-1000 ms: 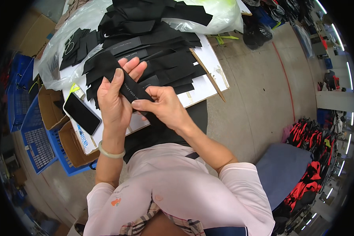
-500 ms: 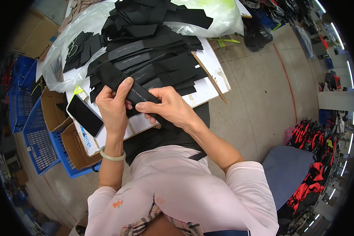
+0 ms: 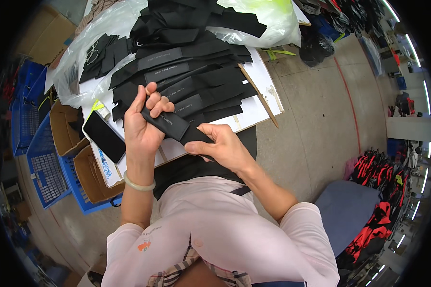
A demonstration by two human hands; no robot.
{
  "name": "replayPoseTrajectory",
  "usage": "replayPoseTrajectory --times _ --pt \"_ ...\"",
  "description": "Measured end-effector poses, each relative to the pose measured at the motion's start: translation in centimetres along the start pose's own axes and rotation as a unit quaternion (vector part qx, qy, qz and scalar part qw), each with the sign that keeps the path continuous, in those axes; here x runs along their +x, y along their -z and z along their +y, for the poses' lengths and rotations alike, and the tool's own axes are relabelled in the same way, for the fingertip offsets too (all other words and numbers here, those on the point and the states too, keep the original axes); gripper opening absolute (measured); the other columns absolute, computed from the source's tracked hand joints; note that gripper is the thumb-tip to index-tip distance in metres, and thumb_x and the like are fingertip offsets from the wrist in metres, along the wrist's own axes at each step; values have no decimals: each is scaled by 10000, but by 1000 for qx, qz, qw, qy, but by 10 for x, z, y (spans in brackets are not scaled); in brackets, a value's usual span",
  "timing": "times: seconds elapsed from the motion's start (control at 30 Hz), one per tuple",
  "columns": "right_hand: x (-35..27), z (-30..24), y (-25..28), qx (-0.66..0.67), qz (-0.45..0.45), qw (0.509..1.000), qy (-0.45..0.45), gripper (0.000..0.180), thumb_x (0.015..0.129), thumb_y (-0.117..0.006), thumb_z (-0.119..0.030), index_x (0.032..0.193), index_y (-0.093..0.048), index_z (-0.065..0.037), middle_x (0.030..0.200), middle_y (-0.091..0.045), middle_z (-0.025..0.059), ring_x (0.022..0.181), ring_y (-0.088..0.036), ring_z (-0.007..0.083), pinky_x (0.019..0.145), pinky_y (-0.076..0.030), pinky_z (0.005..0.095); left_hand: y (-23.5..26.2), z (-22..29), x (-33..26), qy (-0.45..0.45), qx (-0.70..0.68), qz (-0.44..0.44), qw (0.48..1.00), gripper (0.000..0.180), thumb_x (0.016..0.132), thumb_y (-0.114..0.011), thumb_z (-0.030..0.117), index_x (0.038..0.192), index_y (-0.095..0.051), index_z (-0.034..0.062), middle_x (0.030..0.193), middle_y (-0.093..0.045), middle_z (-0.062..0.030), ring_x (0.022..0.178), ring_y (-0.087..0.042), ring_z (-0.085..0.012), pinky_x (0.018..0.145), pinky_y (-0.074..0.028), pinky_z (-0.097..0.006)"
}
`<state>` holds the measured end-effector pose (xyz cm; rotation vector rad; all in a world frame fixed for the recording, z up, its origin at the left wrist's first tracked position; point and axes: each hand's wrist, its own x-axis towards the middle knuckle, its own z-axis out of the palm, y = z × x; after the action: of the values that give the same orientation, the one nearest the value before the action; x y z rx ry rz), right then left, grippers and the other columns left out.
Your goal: Folding black fabric straps and using a wooden stick to insert them into loops or sleeves.
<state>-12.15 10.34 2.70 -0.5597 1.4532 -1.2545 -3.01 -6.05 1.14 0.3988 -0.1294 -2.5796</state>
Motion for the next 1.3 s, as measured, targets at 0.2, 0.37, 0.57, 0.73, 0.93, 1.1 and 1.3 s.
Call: replayPoseTrajectory --times 0.2,0.37,0.57,0.73,0.93,1.1,1.3 --pt "-26 8 10 -9 26 999 -29 195 787 -729 -162 768 -602 -14 610 -536 -30 514 -446 28 467 -354 199 7 14 1 -20 1 7 1000 227 974 -446 223 944 -521 11 572 -302 32 529 -330 -99 580 -341 -259" --pt "-15 6 15 -121 16 992 30 194 838 -671 -173 789 -594 -1 653 -558 -16 545 -465 32 479 -374 218 -6 1 -7 -116 143 -43 982 196 870 -559 5 1062 -525 -18 712 -464 -11 649 -444 -105 670 -431 -297" --pt "7 -4 -15 104 -25 994 11 164 863 -635 -150 796 -533 -40 676 -555 13 525 -496 47 475 -417 197 -12 -15 -21 -136 198 -60 969 280 902 -514 32 1169 -481 -44 980 -584 -136 889 -601 -210 839 -512 -371" --pt "9 -2 -26 86 39 995 -30 168 860 -649 -176 811 -538 -60 636 -544 -13 450 -434 23 387 -313 156 -1 -15 -23 -79 216 -38 972 248 955 -469 142 1095 -493 -61 948 -613 -177 830 -637 -243 829 -532 -421" --pt "3 13 -27 55 55 996 47 171 859 -651 -174 799 -549 -50 602 -528 -32 449 -415 5 385 -291 157 1 11 -6 -83 96 11 992 195 964 -475 171 1019 -481 -16 720 -483 -46 599 -444 -140 673 -449 -336" --pt "7 -2 -26 104 55 993 -10 167 855 -652 -153 780 -551 -42 577 -534 -11 420 -417 19 366 -293 162 -11 8 -10 -71 94 0 993 181 951 -463 110 1077 -477 -19 827 -528 -79 701 -517 -178 827 -467 -378" --pt "16 -9 -4 144 27 989 -18 219 865 -623 -168 705 -514 -66 537 -522 11 359 -368 18 333 -244 171 -15 9 -22 -68 132 2 989 236 939 -388 21 1146 -420 -87 1133 -520 -269 1024 -569 -378 985 -429 -481"
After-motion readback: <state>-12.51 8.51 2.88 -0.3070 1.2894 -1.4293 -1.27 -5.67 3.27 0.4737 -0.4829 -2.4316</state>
